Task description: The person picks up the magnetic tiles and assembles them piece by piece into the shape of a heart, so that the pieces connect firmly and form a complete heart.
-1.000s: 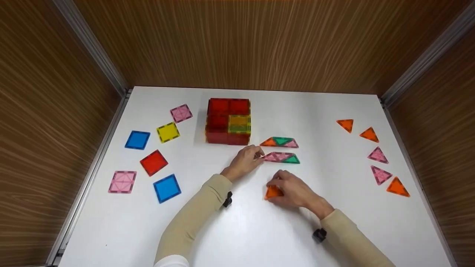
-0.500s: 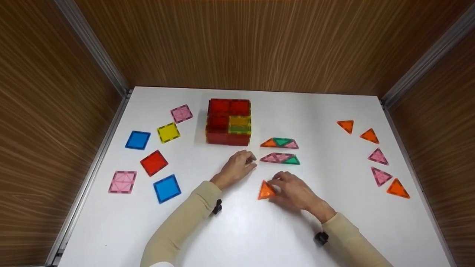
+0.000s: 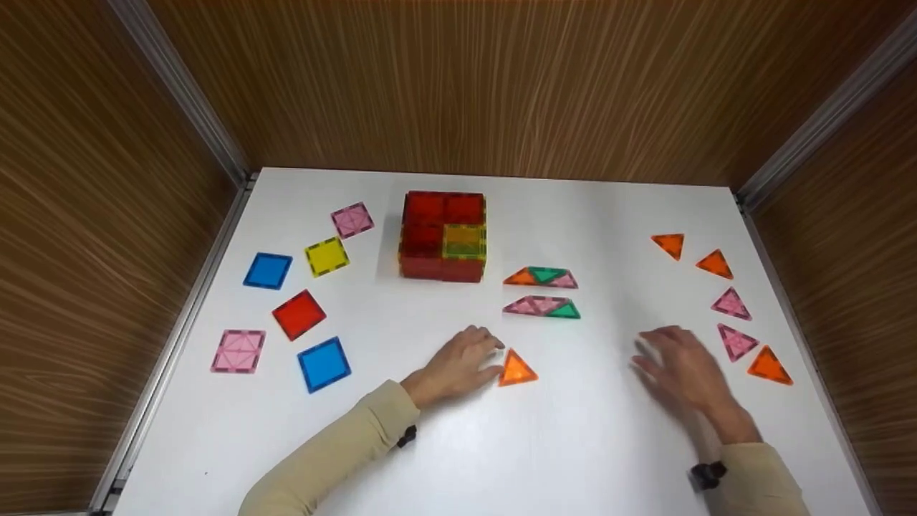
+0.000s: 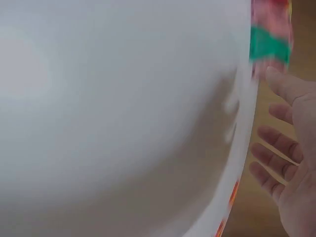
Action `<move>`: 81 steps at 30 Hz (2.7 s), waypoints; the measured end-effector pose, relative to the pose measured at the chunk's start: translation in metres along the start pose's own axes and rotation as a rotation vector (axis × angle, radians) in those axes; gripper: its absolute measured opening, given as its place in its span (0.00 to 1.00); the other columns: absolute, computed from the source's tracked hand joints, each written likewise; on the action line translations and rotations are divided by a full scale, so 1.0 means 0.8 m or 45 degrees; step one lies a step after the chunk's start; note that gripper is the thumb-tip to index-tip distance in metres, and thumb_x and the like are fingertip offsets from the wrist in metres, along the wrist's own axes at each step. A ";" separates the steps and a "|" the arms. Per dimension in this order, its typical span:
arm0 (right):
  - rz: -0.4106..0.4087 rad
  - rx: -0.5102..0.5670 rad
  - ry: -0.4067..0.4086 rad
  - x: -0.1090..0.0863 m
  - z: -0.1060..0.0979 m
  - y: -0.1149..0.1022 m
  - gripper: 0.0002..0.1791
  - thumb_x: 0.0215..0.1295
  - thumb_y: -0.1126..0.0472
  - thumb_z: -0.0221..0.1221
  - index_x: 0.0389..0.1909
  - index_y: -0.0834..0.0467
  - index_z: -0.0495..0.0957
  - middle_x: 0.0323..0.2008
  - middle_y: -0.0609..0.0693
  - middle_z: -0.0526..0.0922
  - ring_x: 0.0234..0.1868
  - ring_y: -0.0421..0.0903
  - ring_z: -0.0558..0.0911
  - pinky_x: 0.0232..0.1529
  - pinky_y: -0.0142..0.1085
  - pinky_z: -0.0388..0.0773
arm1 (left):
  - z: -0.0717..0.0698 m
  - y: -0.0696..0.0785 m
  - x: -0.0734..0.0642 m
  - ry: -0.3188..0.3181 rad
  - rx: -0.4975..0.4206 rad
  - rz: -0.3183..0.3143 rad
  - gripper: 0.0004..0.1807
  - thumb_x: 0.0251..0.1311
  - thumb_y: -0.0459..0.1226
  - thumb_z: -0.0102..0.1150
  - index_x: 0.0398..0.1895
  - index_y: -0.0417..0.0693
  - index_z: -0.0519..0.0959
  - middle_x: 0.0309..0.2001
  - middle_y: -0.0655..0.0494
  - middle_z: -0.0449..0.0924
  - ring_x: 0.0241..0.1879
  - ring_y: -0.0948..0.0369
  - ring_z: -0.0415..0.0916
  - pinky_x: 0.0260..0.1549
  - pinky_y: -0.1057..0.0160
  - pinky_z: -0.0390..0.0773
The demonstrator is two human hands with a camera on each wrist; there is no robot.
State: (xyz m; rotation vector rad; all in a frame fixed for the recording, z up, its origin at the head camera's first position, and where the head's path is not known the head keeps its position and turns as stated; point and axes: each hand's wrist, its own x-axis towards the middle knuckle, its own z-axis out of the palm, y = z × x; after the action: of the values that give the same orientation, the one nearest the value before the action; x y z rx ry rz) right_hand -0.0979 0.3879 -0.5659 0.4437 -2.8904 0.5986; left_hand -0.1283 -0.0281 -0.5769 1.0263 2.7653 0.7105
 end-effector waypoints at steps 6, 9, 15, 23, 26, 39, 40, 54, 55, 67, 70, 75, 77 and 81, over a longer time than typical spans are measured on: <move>0.189 -0.061 0.002 -0.024 -0.031 0.068 0.26 0.67 0.57 0.70 0.61 0.65 0.80 0.59 0.71 0.79 0.59 0.71 0.75 0.58 0.72 0.73 | 0.010 0.016 -0.006 -0.041 0.094 0.065 0.25 0.72 0.52 0.63 0.65 0.50 0.80 0.59 0.53 0.81 0.59 0.56 0.76 0.59 0.57 0.79; 0.294 -0.079 -0.030 -0.034 -0.041 0.095 0.29 0.68 0.55 0.69 0.64 0.65 0.77 0.62 0.74 0.74 0.60 0.74 0.71 0.58 0.74 0.71 | 0.015 0.020 -0.006 -0.040 0.114 0.077 0.26 0.71 0.54 0.63 0.66 0.52 0.79 0.62 0.53 0.79 0.63 0.56 0.74 0.63 0.57 0.77; 0.508 -0.071 -0.128 -0.050 -0.053 0.133 0.36 0.74 0.43 0.63 0.70 0.65 0.72 0.66 0.78 0.67 0.61 0.77 0.66 0.56 0.77 0.70 | 0.021 0.024 -0.004 -0.067 0.106 0.070 0.27 0.72 0.54 0.63 0.69 0.54 0.77 0.67 0.54 0.76 0.68 0.56 0.71 0.70 0.56 0.73; 0.565 -0.069 -0.149 -0.058 -0.057 0.152 0.38 0.77 0.40 0.57 0.72 0.65 0.70 0.66 0.79 0.66 0.59 0.76 0.66 0.53 0.74 0.74 | 0.027 0.025 -0.004 -0.044 0.134 0.079 0.24 0.74 0.51 0.62 0.68 0.55 0.79 0.67 0.54 0.76 0.66 0.56 0.72 0.69 0.56 0.75; 0.532 -0.080 -0.105 -0.055 -0.058 0.151 0.35 0.76 0.42 0.60 0.69 0.66 0.73 0.63 0.78 0.69 0.58 0.74 0.67 0.51 0.72 0.75 | 0.027 0.023 -0.002 -0.019 0.158 0.093 0.21 0.74 0.50 0.62 0.65 0.55 0.81 0.65 0.54 0.78 0.64 0.56 0.74 0.67 0.57 0.76; 0.246 -0.017 -0.047 -0.028 -0.018 0.046 0.27 0.62 0.53 0.74 0.57 0.64 0.84 0.57 0.69 0.79 0.57 0.67 0.74 0.54 0.68 0.75 | 0.012 0.008 -0.004 -0.086 0.135 0.108 0.18 0.75 0.44 0.60 0.63 0.54 0.83 0.67 0.54 0.79 0.65 0.55 0.74 0.64 0.55 0.77; 0.213 -0.005 -0.048 -0.024 -0.013 0.035 0.26 0.61 0.54 0.75 0.56 0.64 0.85 0.57 0.68 0.80 0.56 0.66 0.75 0.53 0.67 0.76 | 0.011 0.007 -0.004 -0.083 0.134 0.112 0.18 0.74 0.44 0.60 0.63 0.54 0.83 0.67 0.54 0.79 0.65 0.55 0.74 0.64 0.55 0.77; -0.221 -0.140 -0.140 0.027 0.060 -0.093 0.31 0.53 0.44 0.79 0.54 0.56 0.86 0.43 0.51 0.82 0.42 0.45 0.77 0.40 0.40 0.80 | 0.007 0.006 -0.002 -0.098 0.117 0.119 0.15 0.74 0.44 0.60 0.60 0.54 0.84 0.66 0.54 0.80 0.64 0.55 0.75 0.61 0.56 0.78; -0.240 -0.157 -0.135 0.030 0.063 -0.100 0.31 0.53 0.43 0.79 0.54 0.56 0.86 0.42 0.51 0.82 0.41 0.46 0.77 0.39 0.40 0.79 | 0.008 0.007 -0.001 -0.095 0.123 0.125 0.15 0.74 0.44 0.60 0.59 0.54 0.84 0.65 0.54 0.80 0.64 0.55 0.75 0.61 0.56 0.78; -0.350 -0.219 -0.230 0.058 0.092 -0.156 0.35 0.56 0.35 0.75 0.55 0.56 0.85 0.40 0.50 0.80 0.39 0.47 0.75 0.40 0.40 0.81 | 0.013 0.015 0.006 -0.100 0.203 0.153 0.18 0.74 0.47 0.60 0.62 0.56 0.83 0.65 0.56 0.81 0.62 0.56 0.76 0.61 0.57 0.77; -0.362 -0.208 -0.223 0.058 0.093 -0.157 0.35 0.56 0.35 0.75 0.55 0.56 0.85 0.40 0.50 0.80 0.39 0.47 0.74 0.39 0.40 0.81 | 0.013 0.014 0.006 -0.104 0.203 0.144 0.18 0.74 0.48 0.60 0.62 0.56 0.84 0.65 0.56 0.81 0.62 0.56 0.76 0.61 0.58 0.77; -0.334 -0.157 -0.199 0.052 0.084 -0.139 0.35 0.58 0.37 0.74 0.58 0.57 0.85 0.45 0.53 0.83 0.43 0.50 0.79 0.43 0.44 0.84 | 0.012 0.013 0.006 -0.108 0.193 0.144 0.18 0.75 0.48 0.60 0.63 0.56 0.83 0.65 0.56 0.81 0.62 0.56 0.76 0.62 0.58 0.77; -0.280 -0.130 -0.181 0.045 0.076 -0.123 0.35 0.59 0.38 0.74 0.59 0.57 0.84 0.48 0.55 0.84 0.46 0.52 0.80 0.46 0.46 0.84 | 0.012 0.013 0.005 -0.114 0.177 0.144 0.18 0.75 0.48 0.60 0.63 0.56 0.83 0.65 0.56 0.81 0.63 0.56 0.75 0.64 0.57 0.77; -0.146 -0.125 -0.113 0.027 0.052 -0.081 0.36 0.60 0.41 0.75 0.62 0.59 0.82 0.52 0.60 0.84 0.51 0.56 0.82 0.49 0.52 0.85 | 0.012 0.013 0.005 -0.124 0.148 0.135 0.19 0.75 0.48 0.60 0.63 0.56 0.83 0.66 0.56 0.80 0.65 0.57 0.74 0.65 0.57 0.77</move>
State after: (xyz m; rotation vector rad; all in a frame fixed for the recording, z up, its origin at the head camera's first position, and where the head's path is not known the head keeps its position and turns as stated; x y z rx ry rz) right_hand -0.1015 0.3085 -0.5753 0.6312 -2.9365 0.4276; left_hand -0.1231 -0.0152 -0.5803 1.2040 2.7126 0.5024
